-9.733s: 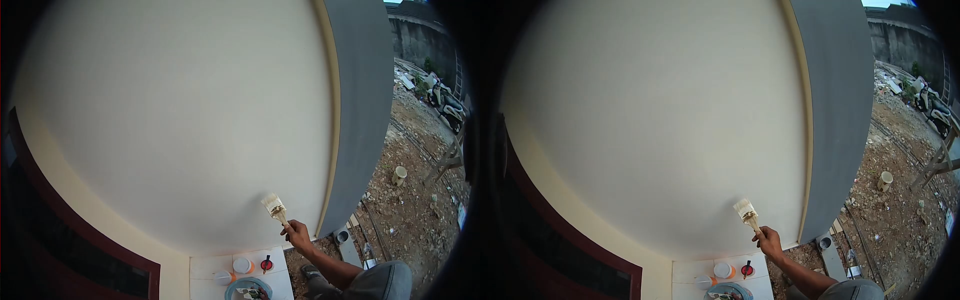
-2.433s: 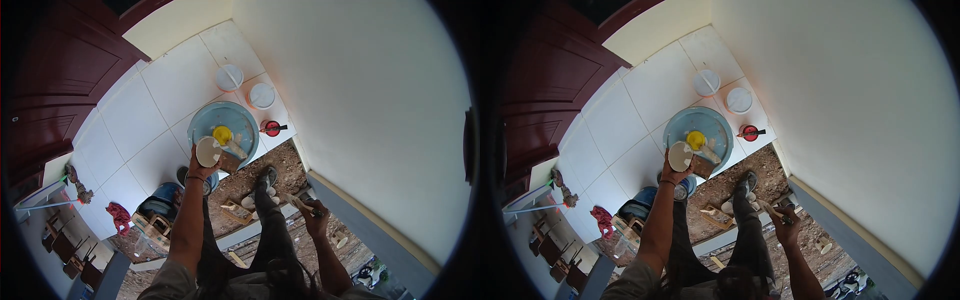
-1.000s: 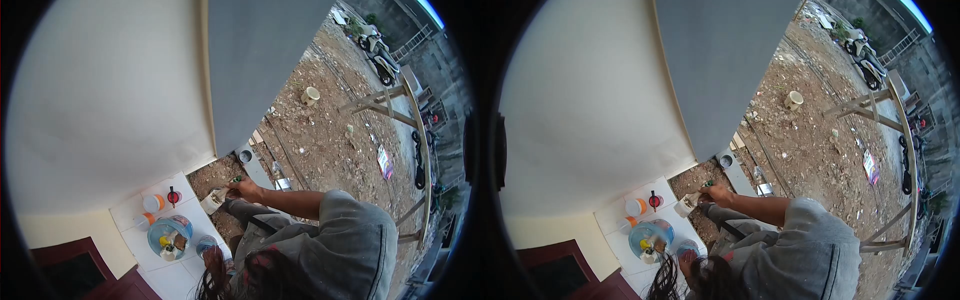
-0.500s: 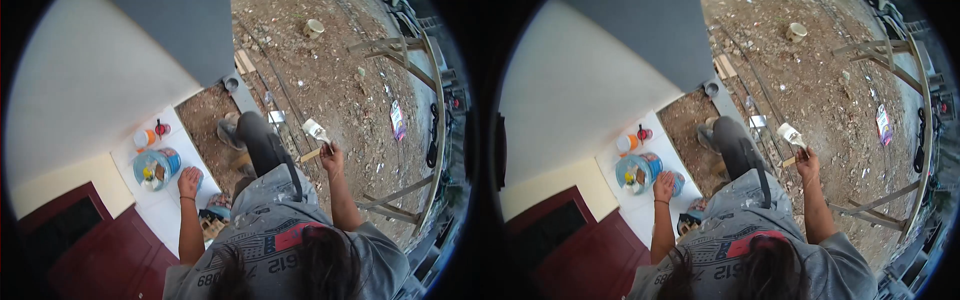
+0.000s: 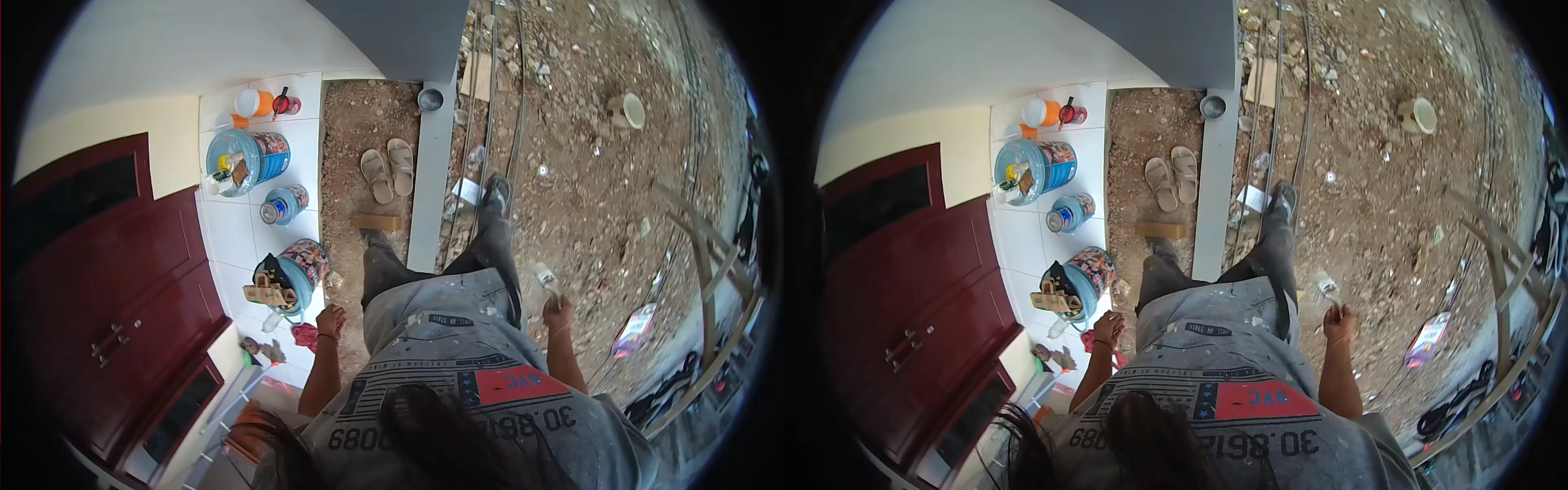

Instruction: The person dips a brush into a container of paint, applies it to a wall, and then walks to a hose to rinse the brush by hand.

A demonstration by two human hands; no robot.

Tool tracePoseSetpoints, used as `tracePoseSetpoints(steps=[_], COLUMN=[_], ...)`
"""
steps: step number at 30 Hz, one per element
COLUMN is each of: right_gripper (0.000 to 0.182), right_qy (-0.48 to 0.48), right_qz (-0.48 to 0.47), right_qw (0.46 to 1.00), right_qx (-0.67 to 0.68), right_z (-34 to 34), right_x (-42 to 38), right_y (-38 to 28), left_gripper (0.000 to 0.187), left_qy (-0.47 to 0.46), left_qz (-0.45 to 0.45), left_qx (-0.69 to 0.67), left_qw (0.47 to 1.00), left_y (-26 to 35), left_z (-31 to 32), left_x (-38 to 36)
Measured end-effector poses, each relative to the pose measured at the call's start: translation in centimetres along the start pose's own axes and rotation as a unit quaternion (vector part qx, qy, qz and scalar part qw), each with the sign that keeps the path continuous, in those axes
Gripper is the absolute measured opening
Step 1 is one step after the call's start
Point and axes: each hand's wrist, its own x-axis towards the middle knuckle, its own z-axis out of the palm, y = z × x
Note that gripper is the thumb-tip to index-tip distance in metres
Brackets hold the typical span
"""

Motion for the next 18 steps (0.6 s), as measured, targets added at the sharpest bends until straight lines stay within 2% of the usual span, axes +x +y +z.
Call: tracePoseSetpoints(steps=[1, 3, 4, 5, 6, 7, 8, 10, 11, 12, 14, 15, 17, 18], right_gripper=[0.017, 0.018, 0.014, 0.013, 0.014, 0.015, 0.016, 0.017, 0.018, 0.018, 0.018, 0.018, 0.018, 0.019], right_qy=[-0.007, -0.038, -0.059, -0.153, -0.185, -0.221, -0.227, -0.237, -0.255, -0.271, -0.306, -0.334, -0.375, -0.376], right_qz=[0.003, 0.032, -0.004, -0.019, -0.056, -0.095, -0.105, -0.116, -0.13, -0.143, -0.131, -0.118, -0.105, -0.096], right_qw=[0.999, 0.995, 0.994, 0.985, 0.978, 0.968, 0.968, 0.964, 0.958, 0.95, 0.94, 0.931, 0.917, 0.918], right_qx=[-0.042, -0.089, -0.088, -0.084, -0.077, -0.066, -0.032, -0.002, 0.027, 0.057, 0.07, 0.084, 0.085, 0.084], right_z=[2.7, 7.4, 9.4, 10.7, 12.1, 13.7, 15.5, 18.4, 19.7, 20.9, 23.2, 24.1, 25.7, 26.8], right_x=[2.3, 6.0, 6.3, 6.0, 5.3, 4.3, 2.7, -0.3, -1.4, -2.1, -2.6, -2.6, -1.2, -0.9], right_y=[-3.1, -10.0, -13.8, -18.1, -22.2, -26.2, -29.8, -36.1, -38.9, -41.3, -45.6, -47.7, -51.5, -53.0], left_gripper=[0.024, 0.02, 0.017, 0.018, 0.018, 0.02, 0.023, 0.028, 0.028, 0.029, 0.029, 0.029, 0.027, 0.026], left_qy=[0.041, 0.094, 0.116, 0.09, 0.096, 0.052, 0.007, -0.081, -0.079, -0.131, -0.155, -0.121, -0.089, -0.112], left_qz=[-0.041, -0.032, -0.048, -0.064, -0.065, 0.02, 0.106, 0.266, 0.266, 0.269, 0.133, -0.016, -0.039, 0.0], left_qx=[-0.014, -0.047, -0.047, -0.022, -0.033, 0.08, 0.192, 0.407, 0.401, 0.429, 0.306, 0.141, 0.062, 0.029], left_qw=[0.998, 0.994, 0.991, 0.994, 0.993, 0.995, 0.976, 0.87, 0.873, 0.853, 0.93, 0.982, 0.993, 0.993], left_y=[-1.2, -4.0, -5.8, -7.4, -9.1, -10.3, -11.2, -12.9, -13.0, -12.0, -9.8, -8.9, -4.4, -3.7], left_z=[2.7, 9.5, 13.0, 16.2, 18.4, 20.8, 23.3, 27.9, 30.5, 33.3, 39.6, 43.0, 49.0, 51.2], left_x=[-0.7, -4.2, -6.1, -8.0, -8.8, -9.2, -9.4, -10.3, -11.0, -11.5, -11.8, -12.2, -16.0, -15.8])
